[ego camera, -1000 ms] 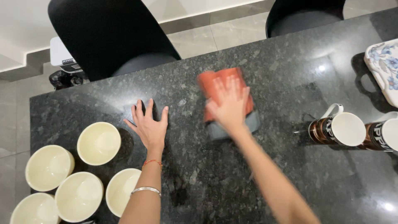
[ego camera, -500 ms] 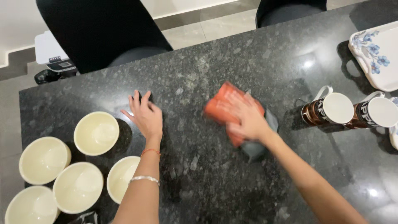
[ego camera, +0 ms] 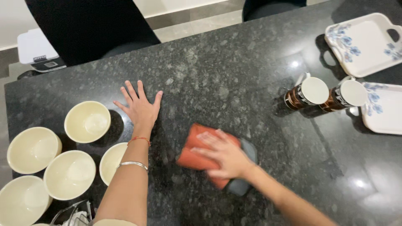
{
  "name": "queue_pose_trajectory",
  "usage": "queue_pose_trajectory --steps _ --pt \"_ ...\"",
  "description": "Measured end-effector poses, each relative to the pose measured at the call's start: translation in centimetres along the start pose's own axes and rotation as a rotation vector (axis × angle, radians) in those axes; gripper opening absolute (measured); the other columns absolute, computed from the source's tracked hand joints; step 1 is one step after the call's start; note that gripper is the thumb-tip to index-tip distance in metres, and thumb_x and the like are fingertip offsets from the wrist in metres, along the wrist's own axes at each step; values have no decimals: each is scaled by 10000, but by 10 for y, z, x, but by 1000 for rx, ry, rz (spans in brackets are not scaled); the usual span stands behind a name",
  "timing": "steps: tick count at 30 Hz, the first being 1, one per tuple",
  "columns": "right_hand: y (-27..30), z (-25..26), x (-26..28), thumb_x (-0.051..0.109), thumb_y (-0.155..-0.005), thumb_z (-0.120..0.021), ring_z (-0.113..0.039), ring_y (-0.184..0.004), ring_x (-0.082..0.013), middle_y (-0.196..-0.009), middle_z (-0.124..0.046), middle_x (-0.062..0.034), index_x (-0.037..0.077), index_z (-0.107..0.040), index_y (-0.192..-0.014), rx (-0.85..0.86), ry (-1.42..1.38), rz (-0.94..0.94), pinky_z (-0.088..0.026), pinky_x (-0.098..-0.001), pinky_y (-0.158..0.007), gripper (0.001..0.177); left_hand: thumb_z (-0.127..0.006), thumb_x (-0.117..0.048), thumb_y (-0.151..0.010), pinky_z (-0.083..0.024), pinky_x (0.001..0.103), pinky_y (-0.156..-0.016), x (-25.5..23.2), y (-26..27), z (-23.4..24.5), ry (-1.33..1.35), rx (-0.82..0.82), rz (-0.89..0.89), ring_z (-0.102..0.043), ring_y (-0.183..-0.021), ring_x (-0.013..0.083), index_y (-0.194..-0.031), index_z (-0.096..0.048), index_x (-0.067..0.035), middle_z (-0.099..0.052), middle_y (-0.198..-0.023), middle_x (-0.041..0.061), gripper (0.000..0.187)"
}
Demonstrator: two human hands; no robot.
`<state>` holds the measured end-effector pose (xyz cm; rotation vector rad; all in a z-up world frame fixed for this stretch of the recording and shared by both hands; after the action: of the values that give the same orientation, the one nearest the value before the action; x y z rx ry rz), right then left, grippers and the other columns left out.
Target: The person wipes the dark stone tabletop using a red cloth, moving several beige bowls, patterned mugs, and a white owl-shaped container to reach different areas of the surface.
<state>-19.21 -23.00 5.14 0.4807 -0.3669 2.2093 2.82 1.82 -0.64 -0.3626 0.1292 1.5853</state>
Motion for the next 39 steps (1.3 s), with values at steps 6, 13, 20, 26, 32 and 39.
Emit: queue_pose_trajectory --steps 6,13,20,26,32,39 --pt "16 47 -115 483 -945 -631 -256 -1573 -377 -1678 -311 -213 193 -435 -1591 -369 241 -427 -105 -620 -1253 734 -382 -508 -1089 -45 752 -1164 -24 36 -24 -62 -152 44 -149 -1565 393 -1635 -300 -72 -174 -1698 227 704" --pt "-39 -11 -34 470 -913 -649 -229 -1557 -403 -1650 -295 -233 187 -430 -1586 -416 245 -392 -99 -631 -1237 762 -464 -449 -1030 -145 612 -1232 -48 113 -8 -152 -125 -29 -227 -1563 337 -1616 -314 -44 -238 -1703 159 728" --pt "36 26 -70 375 -822 -673 -344 -1539 -320 -1626 -431 -117 231 -541 -1498 -194 87 -93 -169 -578 -1275 704 -492 -409 -1023 -226 534 -1225 -62 245 31 -47 -103 -78 -288 -1525 323 -1579 -344 -55 -308 -1659 143 675" --pt "-7 10 -103 507 -920 -666 -226 -1500 -493 -1610 -278 -368 82 -404 -1595 -597 333 -586 -90 -700 -1152 840 -512 -408 -1011 -253 513 -1209 -60 323 51 -29 -74 -58 -315 -1508 308 -1564 -371 -85 -323 -1645 132 656" --pt "-43 -63 55 495 -951 -621 -231 -1549 -458 -1645 -286 -314 133 -365 -1610 -425 274 -232 -109 -671 -1226 794 -527 -414 -985 -247 548 -1208 -43 373 58 -52 -15 41 -324 -1504 295 -1561 -389 -158 -334 -1648 122 645" --pt "75 -16 18 483 -895 -652 -329 -1530 -365 -1629 -397 -167 220 -487 -1548 -254 160 -51 -177 -593 -1250 723 -558 -526 -932 -135 706 -1151 -11 413 89 -87 -85 107 -242 -1510 387 -1545 -412 -292 -263 -1645 193 671"
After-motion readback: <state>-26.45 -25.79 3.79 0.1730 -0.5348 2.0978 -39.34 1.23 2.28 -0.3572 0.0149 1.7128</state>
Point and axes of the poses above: each hand's wrist, its own y-axis away from the middle knuckle, its own z-axis out of the back of the hand, x = y × z, the point moved 4 cm from there along -y, towards the middle knuckle
